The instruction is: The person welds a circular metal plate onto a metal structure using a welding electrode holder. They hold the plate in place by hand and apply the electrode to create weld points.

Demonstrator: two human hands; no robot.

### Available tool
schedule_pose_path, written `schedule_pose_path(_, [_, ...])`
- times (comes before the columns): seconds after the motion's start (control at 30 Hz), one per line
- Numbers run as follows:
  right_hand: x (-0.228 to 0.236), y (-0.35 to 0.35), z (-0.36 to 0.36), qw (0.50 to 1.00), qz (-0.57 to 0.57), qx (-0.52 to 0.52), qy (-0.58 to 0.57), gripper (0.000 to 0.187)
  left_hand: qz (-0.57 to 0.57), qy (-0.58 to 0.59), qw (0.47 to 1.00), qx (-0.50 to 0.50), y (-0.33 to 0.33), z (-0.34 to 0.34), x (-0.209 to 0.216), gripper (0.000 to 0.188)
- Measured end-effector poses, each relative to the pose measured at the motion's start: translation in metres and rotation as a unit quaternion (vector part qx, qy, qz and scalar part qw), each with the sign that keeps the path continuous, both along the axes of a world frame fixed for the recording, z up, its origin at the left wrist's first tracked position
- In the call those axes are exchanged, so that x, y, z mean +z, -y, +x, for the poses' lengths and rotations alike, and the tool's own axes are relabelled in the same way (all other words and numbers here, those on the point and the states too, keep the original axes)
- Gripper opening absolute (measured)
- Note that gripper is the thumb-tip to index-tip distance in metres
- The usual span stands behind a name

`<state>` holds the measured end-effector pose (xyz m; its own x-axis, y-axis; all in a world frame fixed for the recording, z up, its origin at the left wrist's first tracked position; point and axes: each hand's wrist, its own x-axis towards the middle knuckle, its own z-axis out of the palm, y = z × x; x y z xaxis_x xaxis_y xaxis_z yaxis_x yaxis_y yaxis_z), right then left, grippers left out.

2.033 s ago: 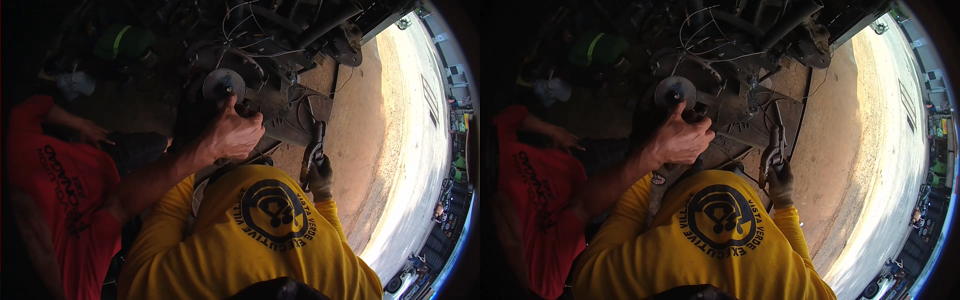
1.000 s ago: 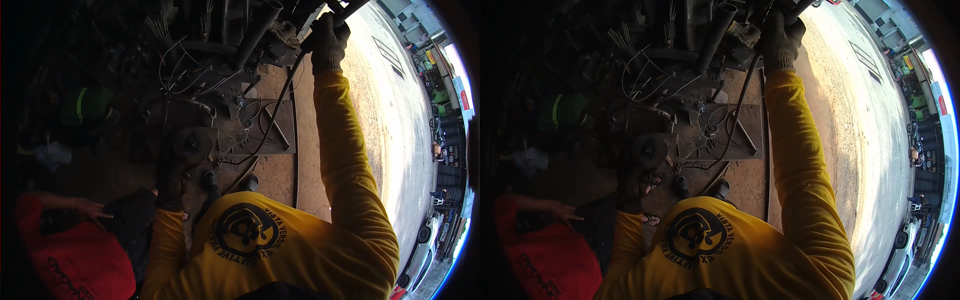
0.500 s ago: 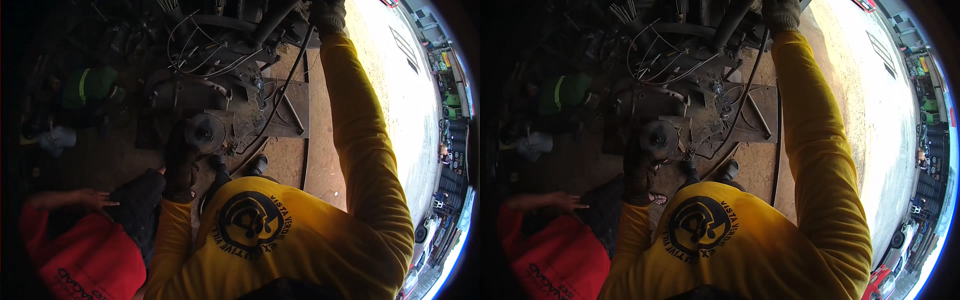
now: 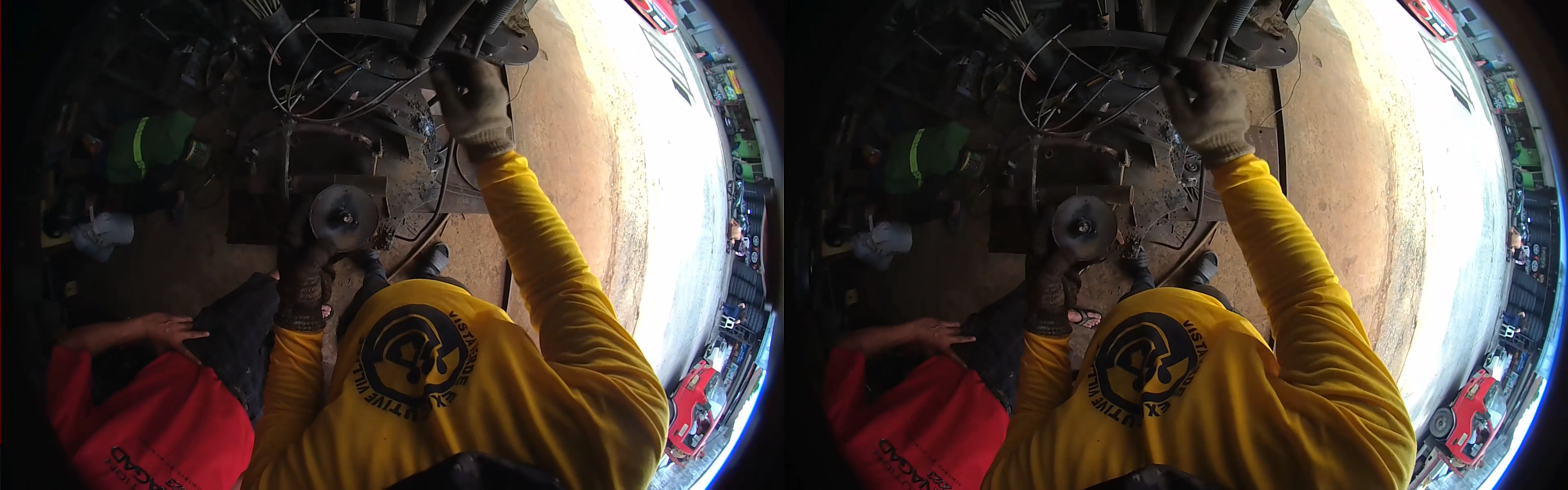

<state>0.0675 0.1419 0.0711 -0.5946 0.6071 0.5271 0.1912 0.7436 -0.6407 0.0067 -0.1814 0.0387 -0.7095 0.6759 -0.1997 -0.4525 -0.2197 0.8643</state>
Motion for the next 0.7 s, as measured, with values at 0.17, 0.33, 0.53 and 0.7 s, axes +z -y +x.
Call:
schedule_pose_path(0.17, [-0.040, 0.025, -0.034, 0.965, -0.028, -0.017, 0.261, 0.055, -0.001, 0.033, 0.999, -0.020, -0.003, 0.004, 0.017, 0.072])
schedule_pose_path(0.33, [-0.044, 0.018, -0.066, 0.908, -0.070, 0.083, 0.405, 0.046, -0.032, -0.011, 0.999, -0.030, 0.000, 0.006, 0.016, 0.067])
schedule_pose_path(0.53, [-0.058, -0.010, -0.076, 0.894, 0.033, 0.173, 0.411, 0.034, -0.031, -0.020, 0.999, -0.013, 0.012, 0.007, -0.002, 0.059])
schedule_pose_path(0.7, [0.008, -0.023, -0.081, 0.869, 0.077, 0.289, 0.395, 0.034, -0.173, -0.302, 0.937, -0.024, 0.030, -0.006, -0.034, 0.066])
